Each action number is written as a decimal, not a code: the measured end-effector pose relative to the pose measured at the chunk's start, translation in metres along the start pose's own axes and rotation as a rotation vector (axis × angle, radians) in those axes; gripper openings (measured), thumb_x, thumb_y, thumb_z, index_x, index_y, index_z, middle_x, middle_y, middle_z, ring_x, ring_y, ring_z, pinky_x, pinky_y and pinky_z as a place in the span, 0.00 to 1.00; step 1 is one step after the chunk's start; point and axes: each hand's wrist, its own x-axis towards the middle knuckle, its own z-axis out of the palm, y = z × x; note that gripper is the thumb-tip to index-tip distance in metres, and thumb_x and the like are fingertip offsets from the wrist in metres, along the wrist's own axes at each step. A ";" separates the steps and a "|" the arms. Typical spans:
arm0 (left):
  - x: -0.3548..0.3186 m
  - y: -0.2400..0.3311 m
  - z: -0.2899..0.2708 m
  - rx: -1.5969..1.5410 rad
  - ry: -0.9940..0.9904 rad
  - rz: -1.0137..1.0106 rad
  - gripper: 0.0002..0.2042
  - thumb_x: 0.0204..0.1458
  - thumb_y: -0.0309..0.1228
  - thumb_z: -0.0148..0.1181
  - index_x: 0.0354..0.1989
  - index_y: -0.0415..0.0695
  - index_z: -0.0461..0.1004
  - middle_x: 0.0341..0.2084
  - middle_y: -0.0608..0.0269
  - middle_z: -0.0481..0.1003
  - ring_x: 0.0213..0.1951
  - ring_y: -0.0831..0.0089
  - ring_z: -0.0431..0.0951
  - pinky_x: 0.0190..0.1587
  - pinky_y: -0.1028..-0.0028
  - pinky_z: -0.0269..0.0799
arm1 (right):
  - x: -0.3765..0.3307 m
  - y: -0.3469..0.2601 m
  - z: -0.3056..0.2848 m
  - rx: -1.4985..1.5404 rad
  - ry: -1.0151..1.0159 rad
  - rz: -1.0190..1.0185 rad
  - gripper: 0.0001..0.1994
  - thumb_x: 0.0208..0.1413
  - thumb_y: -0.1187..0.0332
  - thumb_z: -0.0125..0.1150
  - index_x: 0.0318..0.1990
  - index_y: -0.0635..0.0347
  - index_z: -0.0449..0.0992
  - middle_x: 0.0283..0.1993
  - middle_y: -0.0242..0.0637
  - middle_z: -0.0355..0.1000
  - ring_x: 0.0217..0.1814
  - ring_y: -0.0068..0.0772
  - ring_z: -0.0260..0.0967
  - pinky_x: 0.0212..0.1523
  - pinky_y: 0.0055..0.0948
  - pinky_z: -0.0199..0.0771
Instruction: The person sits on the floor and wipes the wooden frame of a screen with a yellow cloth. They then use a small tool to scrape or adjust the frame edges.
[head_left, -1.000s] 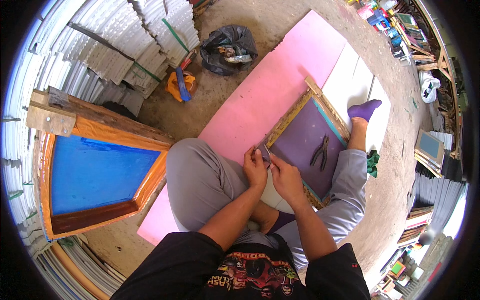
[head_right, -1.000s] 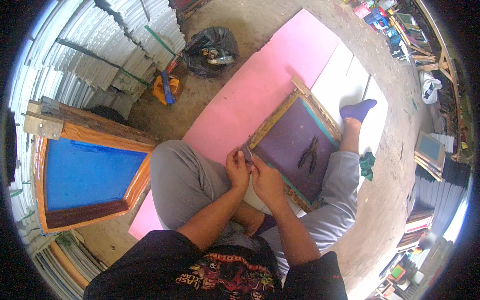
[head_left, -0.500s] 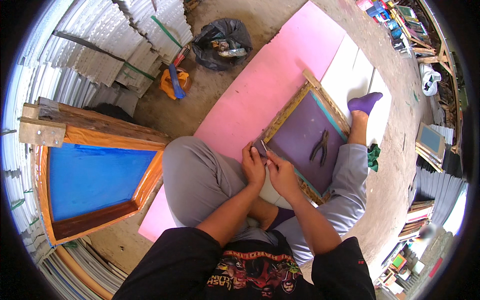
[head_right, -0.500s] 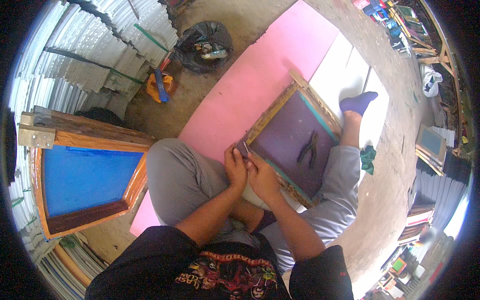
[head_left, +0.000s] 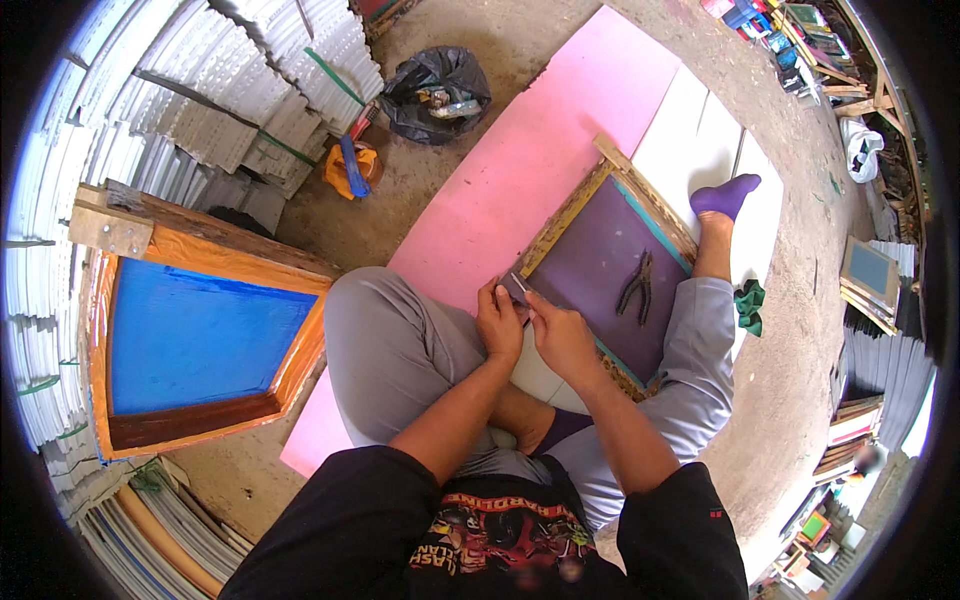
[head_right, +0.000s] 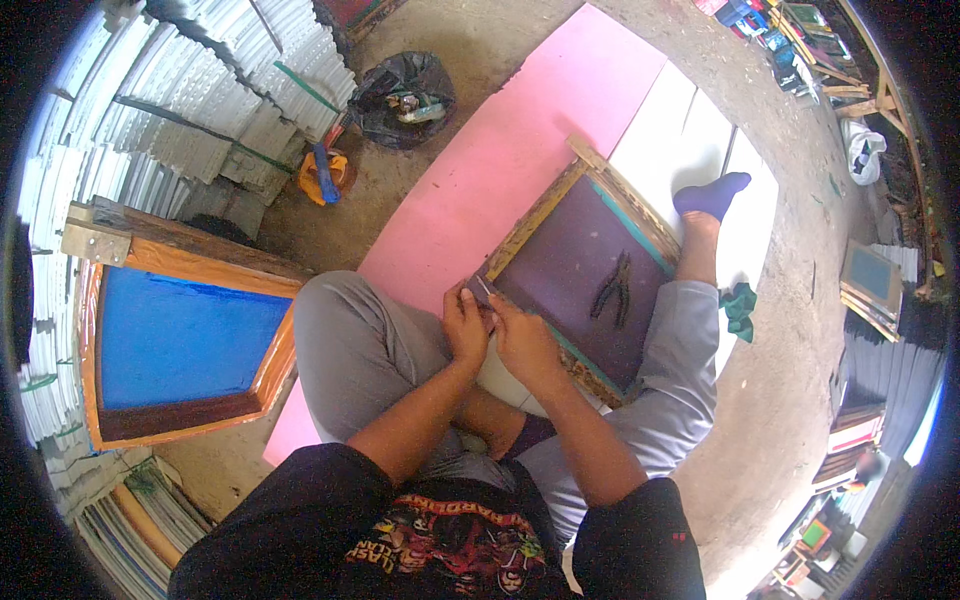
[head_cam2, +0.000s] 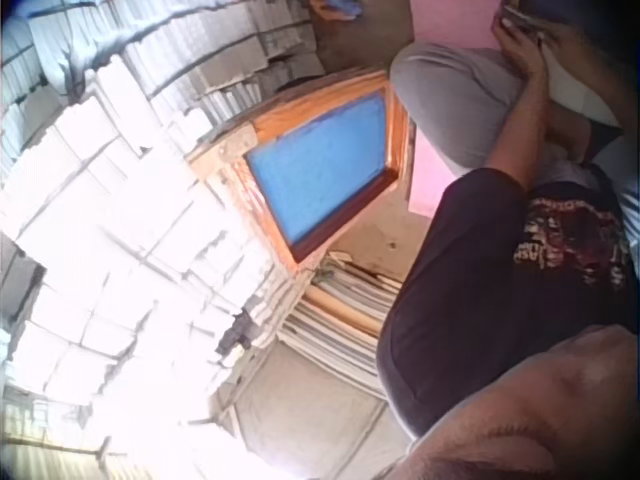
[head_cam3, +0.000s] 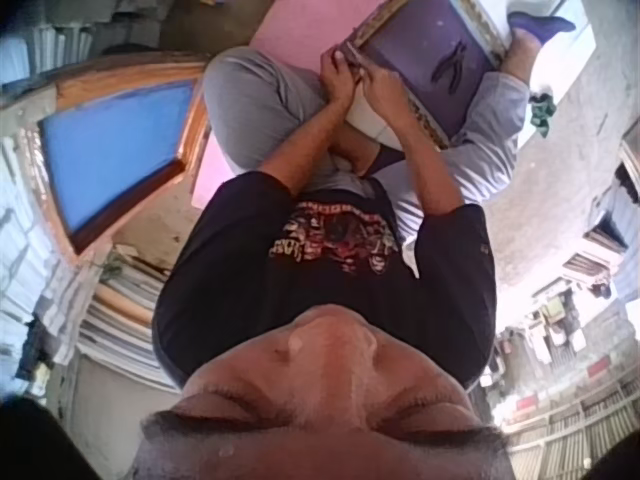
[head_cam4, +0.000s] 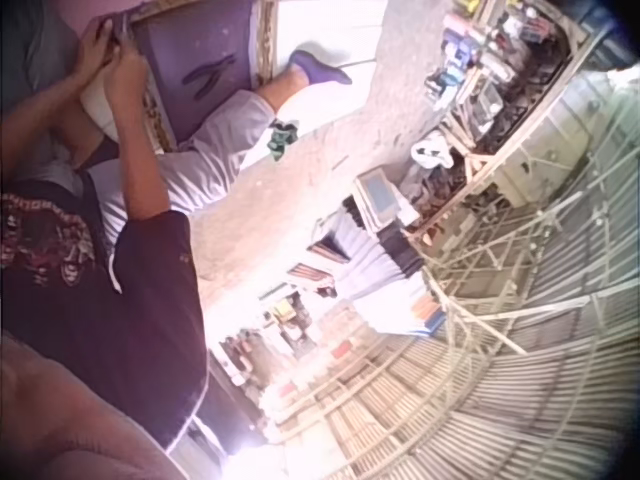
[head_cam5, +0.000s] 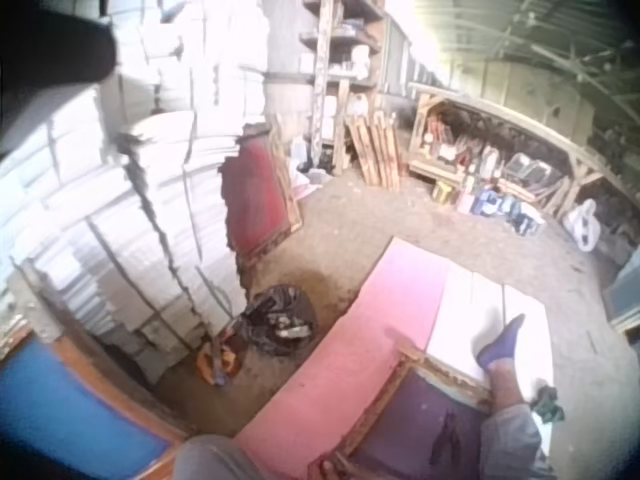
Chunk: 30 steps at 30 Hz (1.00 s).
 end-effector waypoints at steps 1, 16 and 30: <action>0.000 0.003 -0.001 -0.024 -0.013 -0.011 0.18 0.73 0.37 0.50 0.62 0.39 0.72 0.43 0.49 0.83 0.41 0.63 0.84 0.44 0.64 0.80 | 0.000 -0.009 -0.005 -0.085 -0.043 0.063 0.15 0.67 0.69 0.59 0.58 0.58 0.82 0.44 0.60 0.80 0.45 0.63 0.80 0.47 0.52 0.81; 0.002 -0.010 0.006 -0.043 0.022 -0.078 0.18 0.72 0.40 0.52 0.60 0.40 0.75 0.40 0.50 0.84 0.38 0.65 0.84 0.41 0.65 0.80 | 0.001 -0.006 -0.008 0.032 -0.049 0.125 0.15 0.68 0.68 0.58 0.58 0.60 0.81 0.53 0.55 0.80 0.54 0.61 0.78 0.56 0.47 0.79; -0.002 0.001 0.004 0.009 0.045 0.011 0.18 0.72 0.39 0.53 0.60 0.39 0.75 0.43 0.45 0.84 0.41 0.59 0.86 0.44 0.62 0.80 | 0.009 -0.049 -0.012 -0.240 -0.214 0.276 0.16 0.66 0.70 0.55 0.59 0.62 0.79 0.45 0.62 0.80 0.48 0.64 0.80 0.51 0.55 0.79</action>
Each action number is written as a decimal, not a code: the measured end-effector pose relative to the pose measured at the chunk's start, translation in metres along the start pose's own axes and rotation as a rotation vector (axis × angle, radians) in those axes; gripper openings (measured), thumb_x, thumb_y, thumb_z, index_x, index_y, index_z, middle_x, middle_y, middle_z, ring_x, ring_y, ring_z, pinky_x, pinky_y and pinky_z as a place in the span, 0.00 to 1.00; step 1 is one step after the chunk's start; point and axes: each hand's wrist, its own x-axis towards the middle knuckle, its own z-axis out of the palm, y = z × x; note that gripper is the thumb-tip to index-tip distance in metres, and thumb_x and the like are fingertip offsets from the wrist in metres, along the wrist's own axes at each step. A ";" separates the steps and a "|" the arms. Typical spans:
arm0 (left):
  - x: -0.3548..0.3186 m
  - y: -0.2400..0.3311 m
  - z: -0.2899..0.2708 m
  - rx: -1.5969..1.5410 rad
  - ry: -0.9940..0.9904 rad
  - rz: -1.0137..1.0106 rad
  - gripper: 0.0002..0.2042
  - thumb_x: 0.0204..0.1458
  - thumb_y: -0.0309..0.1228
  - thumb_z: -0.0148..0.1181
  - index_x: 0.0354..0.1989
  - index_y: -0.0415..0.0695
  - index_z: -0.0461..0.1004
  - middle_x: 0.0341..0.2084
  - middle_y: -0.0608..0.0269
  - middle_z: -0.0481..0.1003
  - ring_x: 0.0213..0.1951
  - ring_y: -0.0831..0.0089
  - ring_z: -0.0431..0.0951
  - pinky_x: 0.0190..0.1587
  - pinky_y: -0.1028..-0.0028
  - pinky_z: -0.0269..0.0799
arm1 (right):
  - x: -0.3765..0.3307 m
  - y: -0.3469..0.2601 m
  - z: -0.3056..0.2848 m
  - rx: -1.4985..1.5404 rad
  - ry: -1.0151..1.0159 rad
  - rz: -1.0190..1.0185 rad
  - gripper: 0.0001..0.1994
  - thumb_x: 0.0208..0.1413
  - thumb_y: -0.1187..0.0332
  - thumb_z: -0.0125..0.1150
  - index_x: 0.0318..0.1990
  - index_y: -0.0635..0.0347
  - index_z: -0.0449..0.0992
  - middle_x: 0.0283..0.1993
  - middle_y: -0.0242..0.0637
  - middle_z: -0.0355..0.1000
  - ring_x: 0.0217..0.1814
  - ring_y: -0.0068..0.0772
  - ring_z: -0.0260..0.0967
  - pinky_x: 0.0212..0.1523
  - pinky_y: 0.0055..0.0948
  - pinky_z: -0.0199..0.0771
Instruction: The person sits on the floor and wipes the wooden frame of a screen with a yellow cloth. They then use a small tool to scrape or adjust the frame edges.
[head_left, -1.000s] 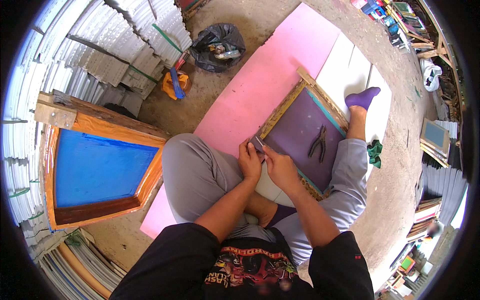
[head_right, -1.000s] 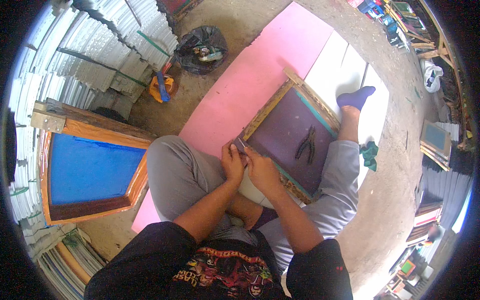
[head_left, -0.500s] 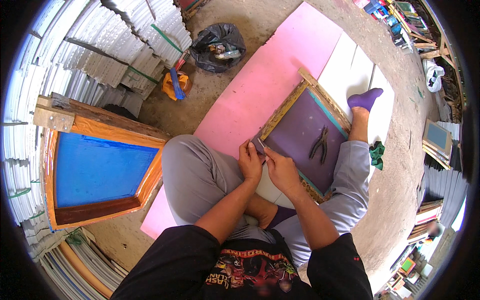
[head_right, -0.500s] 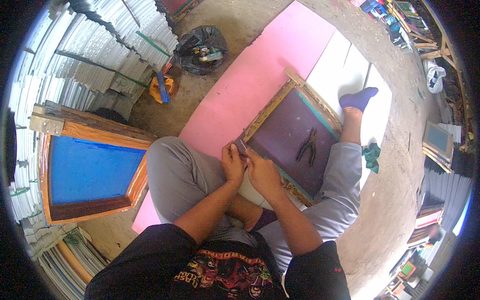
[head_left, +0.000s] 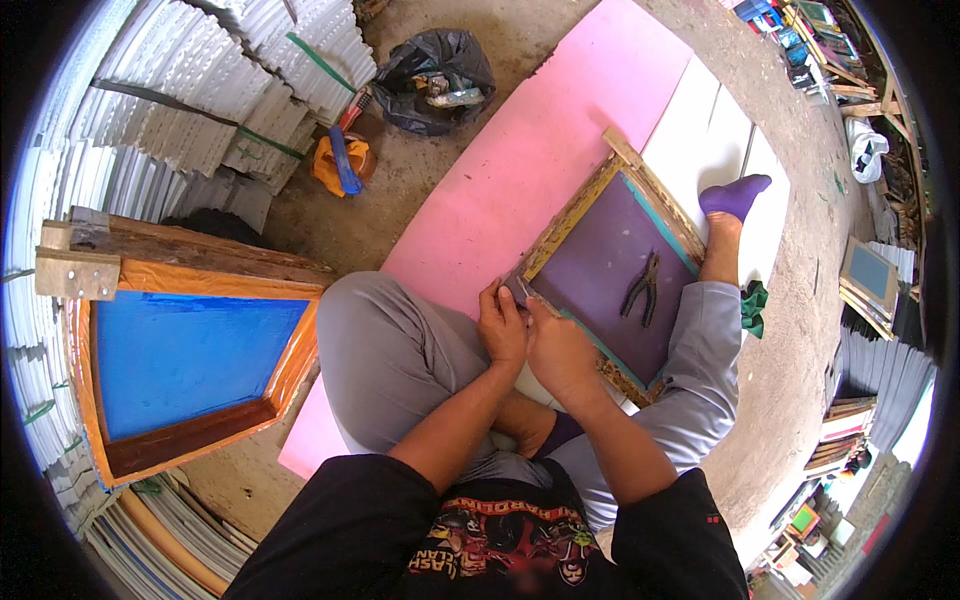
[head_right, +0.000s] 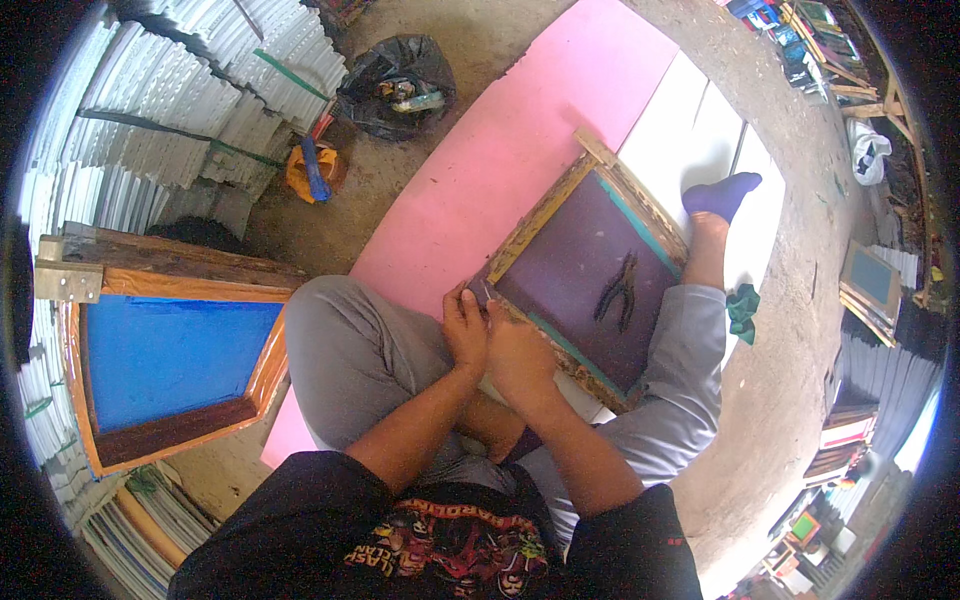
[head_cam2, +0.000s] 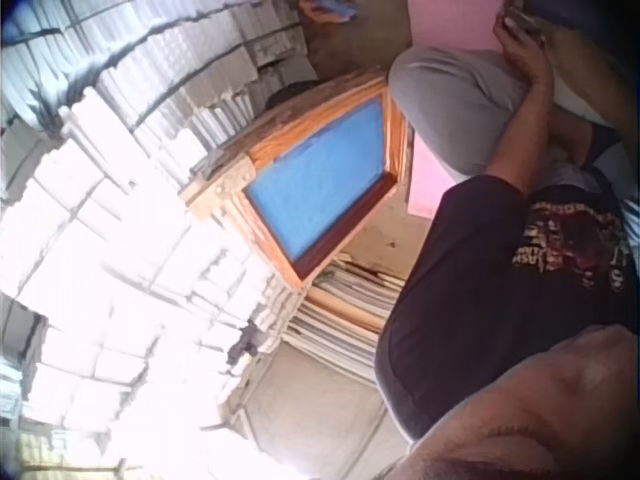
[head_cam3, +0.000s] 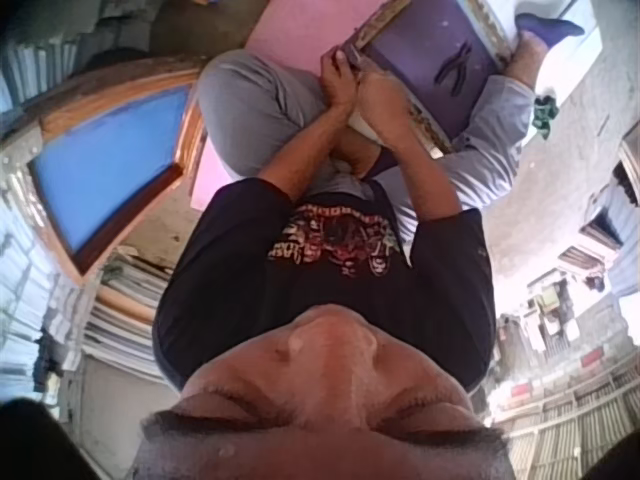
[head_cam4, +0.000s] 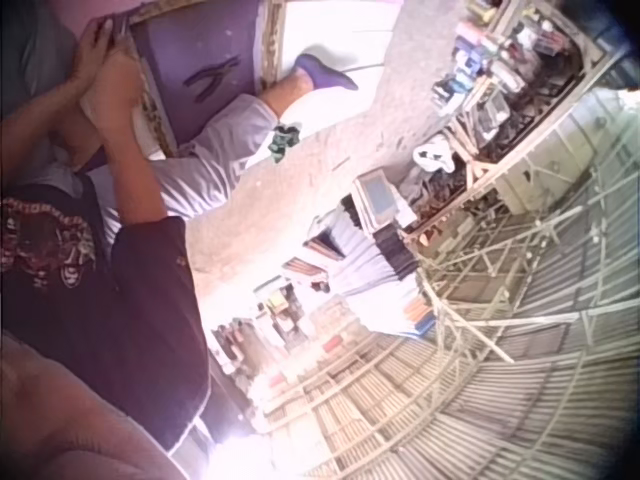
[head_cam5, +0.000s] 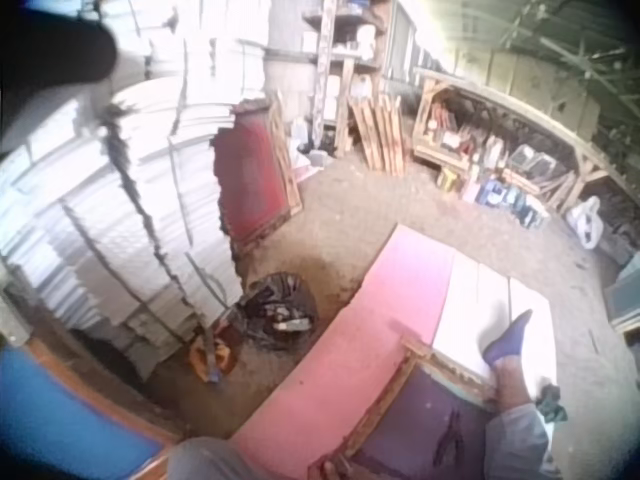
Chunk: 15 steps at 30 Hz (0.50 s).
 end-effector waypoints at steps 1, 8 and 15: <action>0.000 -0.001 0.001 0.014 -0.001 -0.002 0.18 0.72 0.39 0.53 0.60 0.40 0.75 0.43 0.45 0.84 0.41 0.58 0.86 0.45 0.62 0.80 | 0.000 -0.005 0.002 -0.048 -0.014 0.020 0.17 0.66 0.70 0.55 0.59 0.62 0.79 0.43 0.62 0.80 0.46 0.64 0.80 0.49 0.56 0.80; 0.003 -0.009 0.003 0.061 0.002 0.020 0.18 0.71 0.42 0.52 0.61 0.44 0.75 0.43 0.45 0.84 0.43 0.52 0.86 0.45 0.59 0.79 | 0.012 0.027 0.043 0.408 0.221 -0.090 0.17 0.66 0.70 0.57 0.58 0.63 0.80 0.46 0.64 0.79 0.49 0.66 0.79 0.52 0.53 0.79; 0.002 0.007 0.000 0.101 0.007 0.024 0.18 0.71 0.41 0.51 0.59 0.43 0.76 0.42 0.45 0.84 0.43 0.49 0.86 0.46 0.57 0.79 | 0.019 0.050 0.066 0.545 0.281 -0.202 0.17 0.68 0.70 0.57 0.59 0.66 0.80 0.51 0.64 0.79 0.53 0.60 0.80 0.57 0.45 0.78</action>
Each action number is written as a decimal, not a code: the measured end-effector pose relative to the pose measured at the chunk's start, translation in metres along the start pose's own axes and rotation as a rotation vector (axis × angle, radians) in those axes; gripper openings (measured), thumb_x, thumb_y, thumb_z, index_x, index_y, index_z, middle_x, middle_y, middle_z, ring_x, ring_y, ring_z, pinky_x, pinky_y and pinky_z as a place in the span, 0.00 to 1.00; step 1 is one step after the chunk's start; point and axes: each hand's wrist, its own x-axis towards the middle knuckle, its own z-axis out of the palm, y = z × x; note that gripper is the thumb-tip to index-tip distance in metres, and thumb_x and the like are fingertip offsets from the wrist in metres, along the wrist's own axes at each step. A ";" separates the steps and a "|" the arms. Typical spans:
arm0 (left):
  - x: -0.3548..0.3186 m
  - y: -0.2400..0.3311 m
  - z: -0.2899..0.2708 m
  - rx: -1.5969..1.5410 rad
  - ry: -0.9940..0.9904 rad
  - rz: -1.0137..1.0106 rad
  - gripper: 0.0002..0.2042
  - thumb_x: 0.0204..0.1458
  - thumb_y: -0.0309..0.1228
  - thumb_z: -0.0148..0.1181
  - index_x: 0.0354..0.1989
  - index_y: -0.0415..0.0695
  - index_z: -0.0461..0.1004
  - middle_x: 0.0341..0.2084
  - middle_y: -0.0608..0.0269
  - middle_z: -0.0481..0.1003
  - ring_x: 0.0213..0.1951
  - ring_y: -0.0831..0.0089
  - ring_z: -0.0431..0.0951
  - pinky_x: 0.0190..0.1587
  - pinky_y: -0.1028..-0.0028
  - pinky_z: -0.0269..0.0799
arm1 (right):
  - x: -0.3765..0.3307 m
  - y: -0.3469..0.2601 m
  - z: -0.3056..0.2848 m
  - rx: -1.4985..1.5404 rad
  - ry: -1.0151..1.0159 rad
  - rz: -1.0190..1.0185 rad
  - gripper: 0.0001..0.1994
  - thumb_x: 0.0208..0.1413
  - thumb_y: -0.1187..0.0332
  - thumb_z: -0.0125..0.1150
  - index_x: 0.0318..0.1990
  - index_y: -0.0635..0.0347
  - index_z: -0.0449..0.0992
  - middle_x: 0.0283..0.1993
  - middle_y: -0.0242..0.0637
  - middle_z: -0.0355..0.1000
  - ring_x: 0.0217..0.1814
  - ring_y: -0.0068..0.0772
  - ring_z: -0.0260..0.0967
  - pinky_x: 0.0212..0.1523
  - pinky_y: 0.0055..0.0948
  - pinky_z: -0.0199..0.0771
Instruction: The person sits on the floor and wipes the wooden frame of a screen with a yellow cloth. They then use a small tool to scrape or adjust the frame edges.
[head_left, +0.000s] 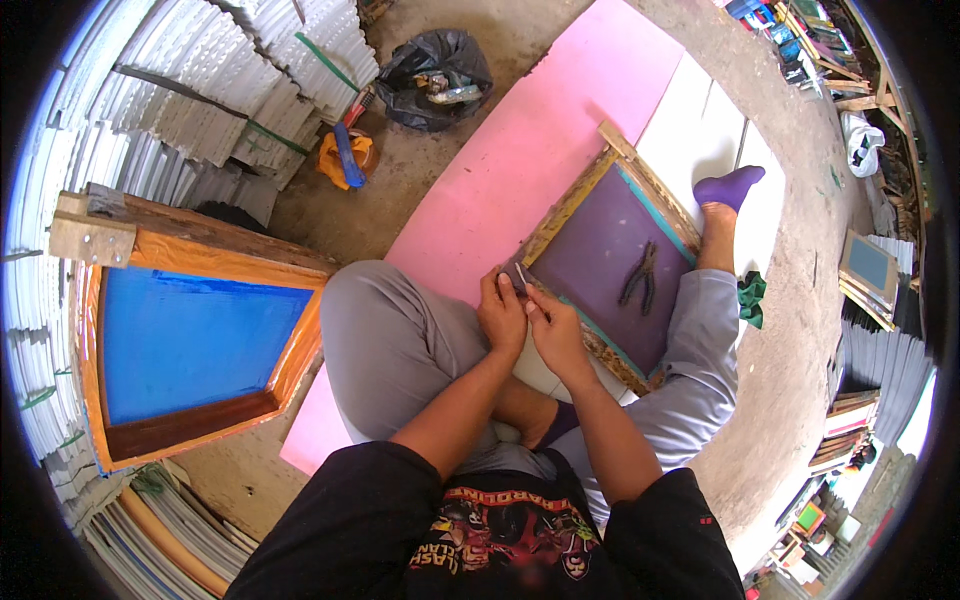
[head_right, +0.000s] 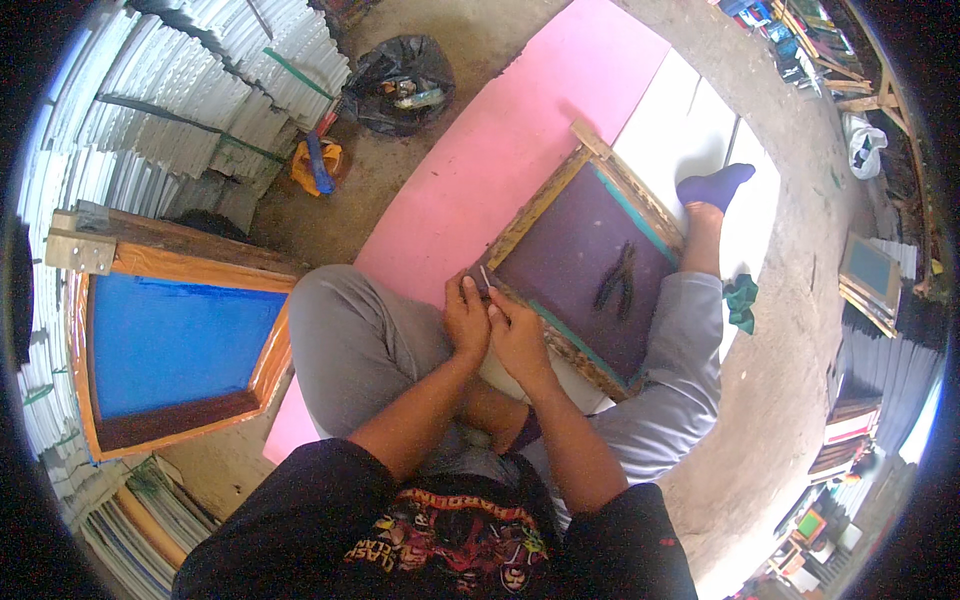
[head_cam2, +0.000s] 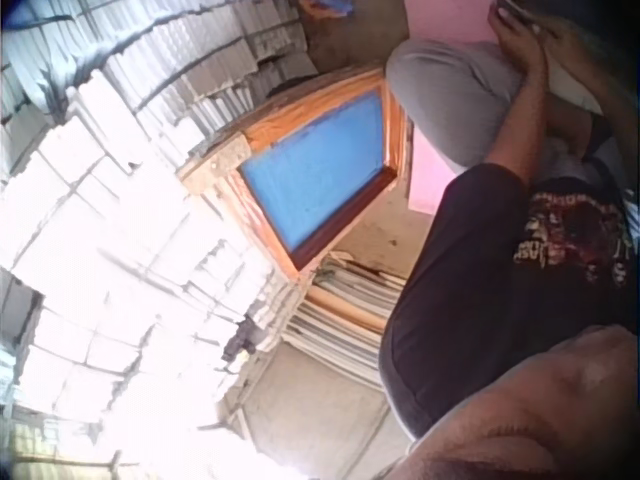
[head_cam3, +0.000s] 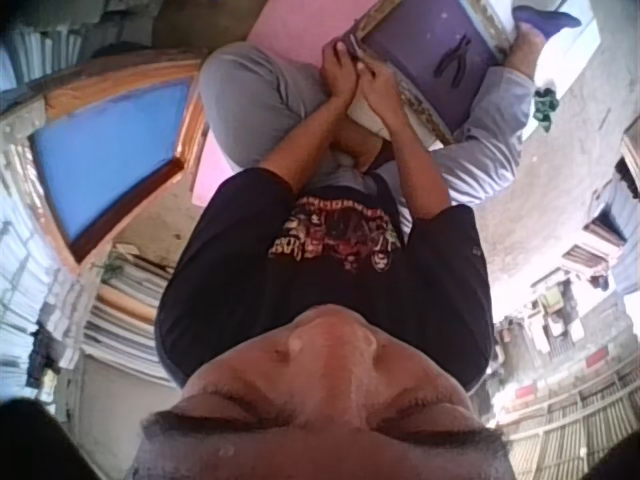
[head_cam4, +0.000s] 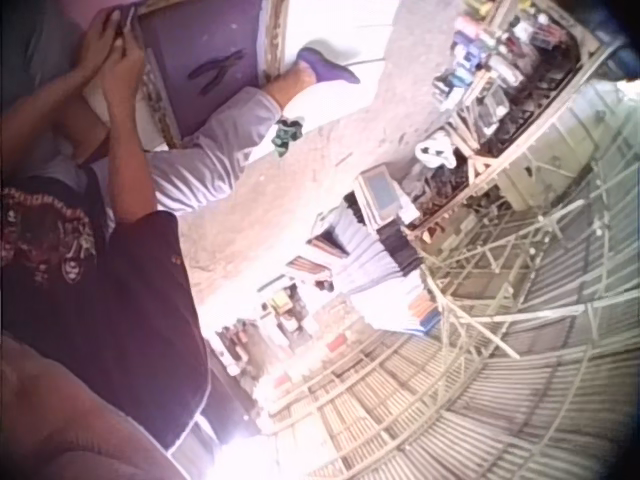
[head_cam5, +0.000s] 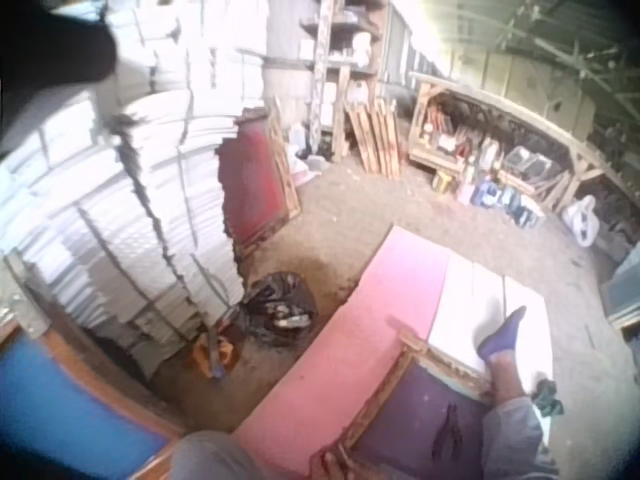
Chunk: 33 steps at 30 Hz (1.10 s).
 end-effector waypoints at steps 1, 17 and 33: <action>0.001 -0.004 0.001 0.023 0.022 0.035 0.18 0.71 0.41 0.51 0.59 0.43 0.76 0.42 0.45 0.84 0.43 0.50 0.86 0.46 0.57 0.79 | 0.002 0.006 0.001 0.084 0.014 -0.061 0.17 0.68 0.70 0.57 0.60 0.66 0.79 0.51 0.63 0.79 0.53 0.58 0.81 0.57 0.44 0.79; 0.003 0.003 -0.007 -0.024 -0.017 0.054 0.17 0.72 0.38 0.53 0.58 0.38 0.74 0.35 0.51 0.84 0.30 0.66 0.85 0.35 0.66 0.80 | 0.007 0.004 -0.026 0.993 -0.220 0.628 0.20 0.73 0.63 0.57 0.69 0.52 0.74 0.25 0.30 0.69 0.13 0.17 0.55 0.11 0.21 0.53; 0.002 -0.003 0.000 -0.078 -0.039 -0.070 0.18 0.72 0.40 0.52 0.60 0.40 0.74 0.43 0.48 0.84 0.41 0.59 0.85 0.44 0.63 0.80 | 0.005 0.007 -0.024 -0.051 0.032 -0.078 0.17 0.68 0.69 0.61 0.61 0.61 0.79 0.55 0.55 0.80 0.57 0.52 0.81 0.57 0.40 0.79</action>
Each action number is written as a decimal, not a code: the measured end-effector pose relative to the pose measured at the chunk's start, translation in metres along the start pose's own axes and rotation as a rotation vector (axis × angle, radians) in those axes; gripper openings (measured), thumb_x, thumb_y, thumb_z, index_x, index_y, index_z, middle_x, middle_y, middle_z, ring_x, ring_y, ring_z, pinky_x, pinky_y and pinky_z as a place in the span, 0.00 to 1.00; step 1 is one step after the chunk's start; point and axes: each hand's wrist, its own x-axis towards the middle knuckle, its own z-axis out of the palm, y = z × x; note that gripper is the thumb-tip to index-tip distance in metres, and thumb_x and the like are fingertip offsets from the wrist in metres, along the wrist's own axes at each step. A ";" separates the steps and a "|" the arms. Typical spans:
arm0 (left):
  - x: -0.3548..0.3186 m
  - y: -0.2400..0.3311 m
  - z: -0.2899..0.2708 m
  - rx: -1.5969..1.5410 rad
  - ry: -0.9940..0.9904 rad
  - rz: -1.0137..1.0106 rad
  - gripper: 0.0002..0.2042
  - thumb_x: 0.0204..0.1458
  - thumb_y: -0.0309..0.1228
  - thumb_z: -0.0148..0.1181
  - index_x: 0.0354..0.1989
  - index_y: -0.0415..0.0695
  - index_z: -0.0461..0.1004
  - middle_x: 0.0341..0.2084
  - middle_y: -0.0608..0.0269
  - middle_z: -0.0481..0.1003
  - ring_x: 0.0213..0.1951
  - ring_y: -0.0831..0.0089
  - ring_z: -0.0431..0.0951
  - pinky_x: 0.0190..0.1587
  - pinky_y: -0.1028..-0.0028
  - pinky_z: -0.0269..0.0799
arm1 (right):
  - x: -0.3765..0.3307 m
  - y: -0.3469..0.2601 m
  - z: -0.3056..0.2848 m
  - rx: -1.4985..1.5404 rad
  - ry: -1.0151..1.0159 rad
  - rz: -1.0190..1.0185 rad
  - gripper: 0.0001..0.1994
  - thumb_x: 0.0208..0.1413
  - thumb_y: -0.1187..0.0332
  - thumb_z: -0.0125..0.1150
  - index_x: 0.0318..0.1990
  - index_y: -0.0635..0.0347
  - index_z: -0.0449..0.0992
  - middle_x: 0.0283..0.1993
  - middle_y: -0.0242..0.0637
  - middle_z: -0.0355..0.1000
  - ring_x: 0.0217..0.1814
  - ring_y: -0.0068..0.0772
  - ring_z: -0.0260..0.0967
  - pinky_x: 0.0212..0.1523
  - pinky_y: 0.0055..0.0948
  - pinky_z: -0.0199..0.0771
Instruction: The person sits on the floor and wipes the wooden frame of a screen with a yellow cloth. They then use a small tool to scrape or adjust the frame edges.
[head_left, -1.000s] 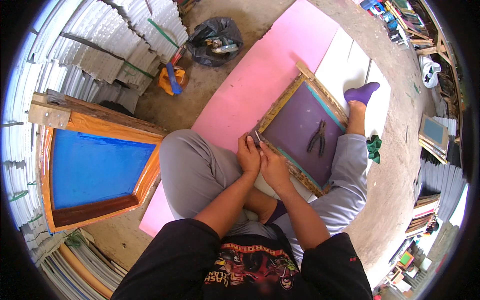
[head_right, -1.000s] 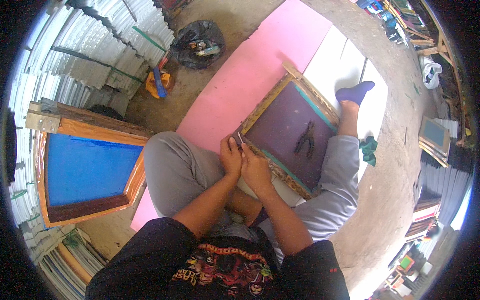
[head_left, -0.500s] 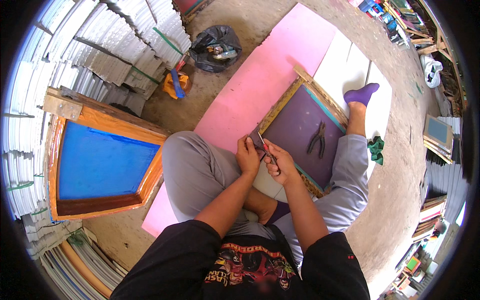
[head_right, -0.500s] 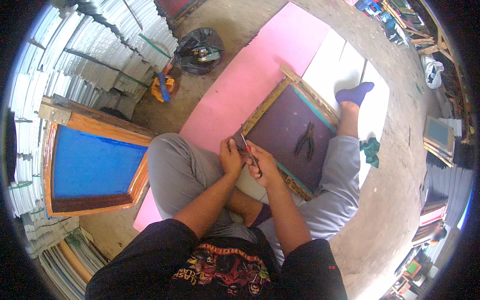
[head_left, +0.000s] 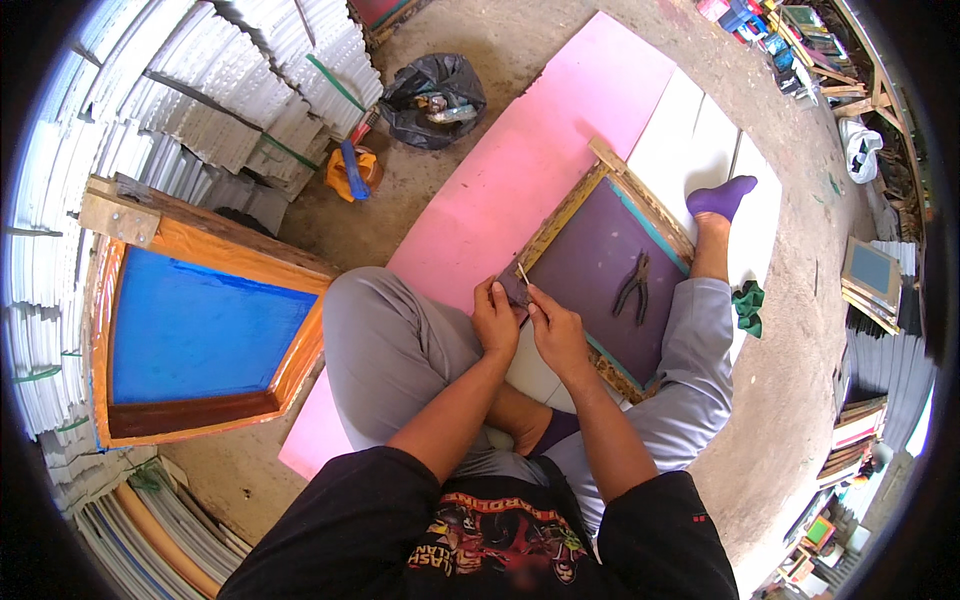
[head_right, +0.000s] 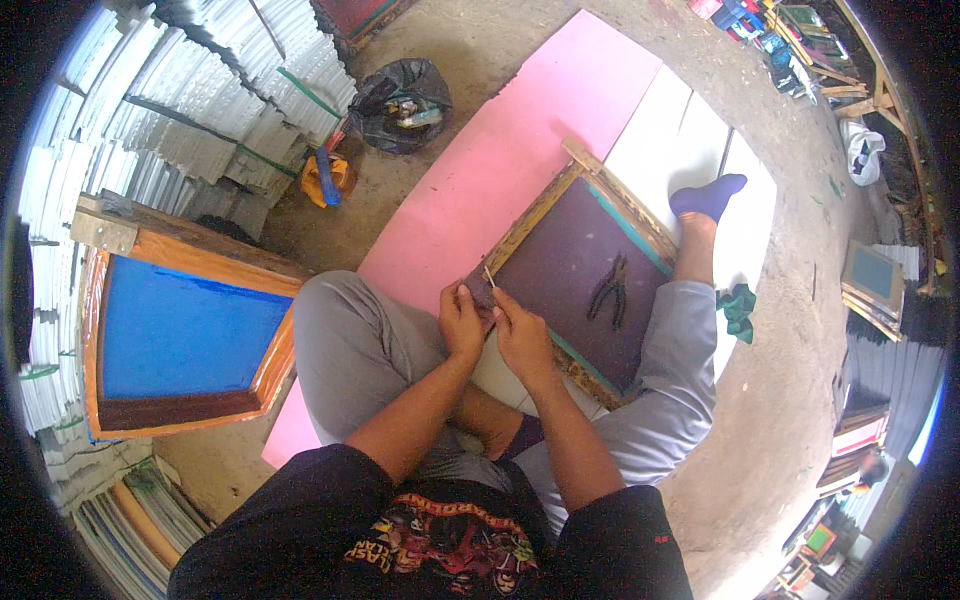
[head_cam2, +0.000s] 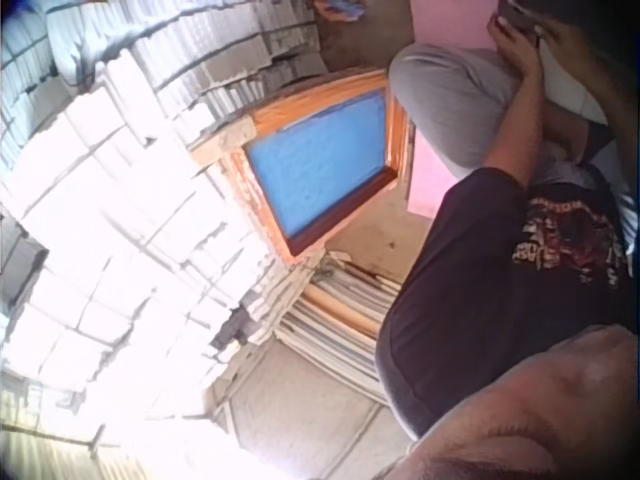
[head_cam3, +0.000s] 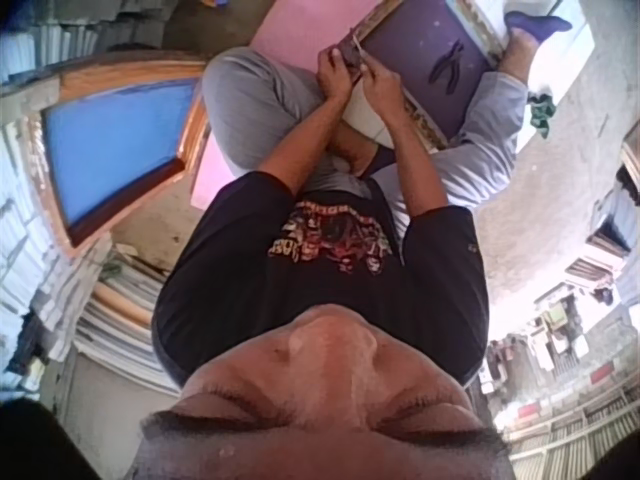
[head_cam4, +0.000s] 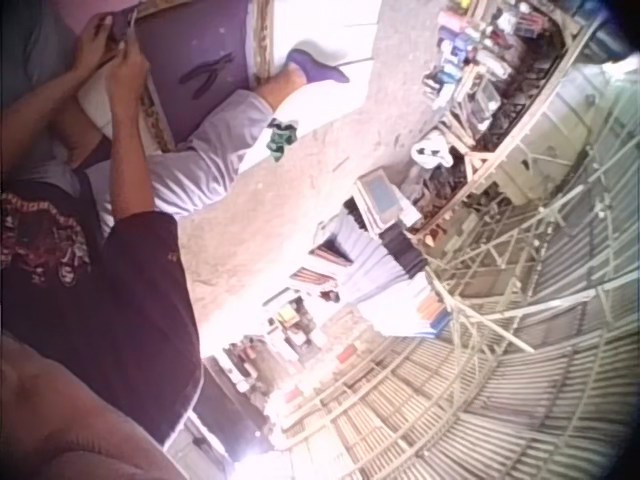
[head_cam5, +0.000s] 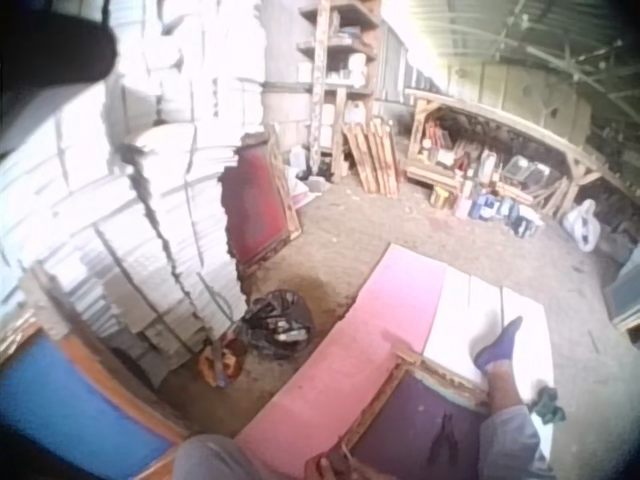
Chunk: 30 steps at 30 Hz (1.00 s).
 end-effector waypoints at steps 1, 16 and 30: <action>0.000 -0.001 0.000 0.004 0.008 0.018 0.18 0.72 0.40 0.51 0.60 0.40 0.74 0.43 0.48 0.84 0.41 0.59 0.85 0.44 0.63 0.80 | 0.000 0.000 0.001 -0.013 0.011 -0.037 0.17 0.67 0.69 0.62 0.60 0.62 0.80 0.53 0.54 0.81 0.55 0.50 0.82 0.55 0.37 0.79; 0.002 -0.007 0.001 -0.027 0.021 0.014 0.18 0.71 0.40 0.52 0.58 0.40 0.76 0.43 0.48 0.83 0.44 0.59 0.84 0.48 0.62 0.78 | 0.030 -0.032 -0.027 0.786 -0.266 0.637 0.20 0.74 0.62 0.56 0.69 0.52 0.74 0.22 0.27 0.67 0.13 0.14 0.53 0.12 0.19 0.50; 0.029 0.042 -0.011 0.676 0.004 0.650 0.08 0.56 0.37 0.68 0.42 0.52 0.84 0.39 0.66 0.81 0.43 0.58 0.79 0.46 0.57 0.70 | 0.007 0.011 -0.030 0.730 -0.112 0.496 0.19 0.73 0.63 0.56 0.68 0.53 0.75 0.24 0.30 0.70 0.12 0.16 0.56 0.12 0.21 0.53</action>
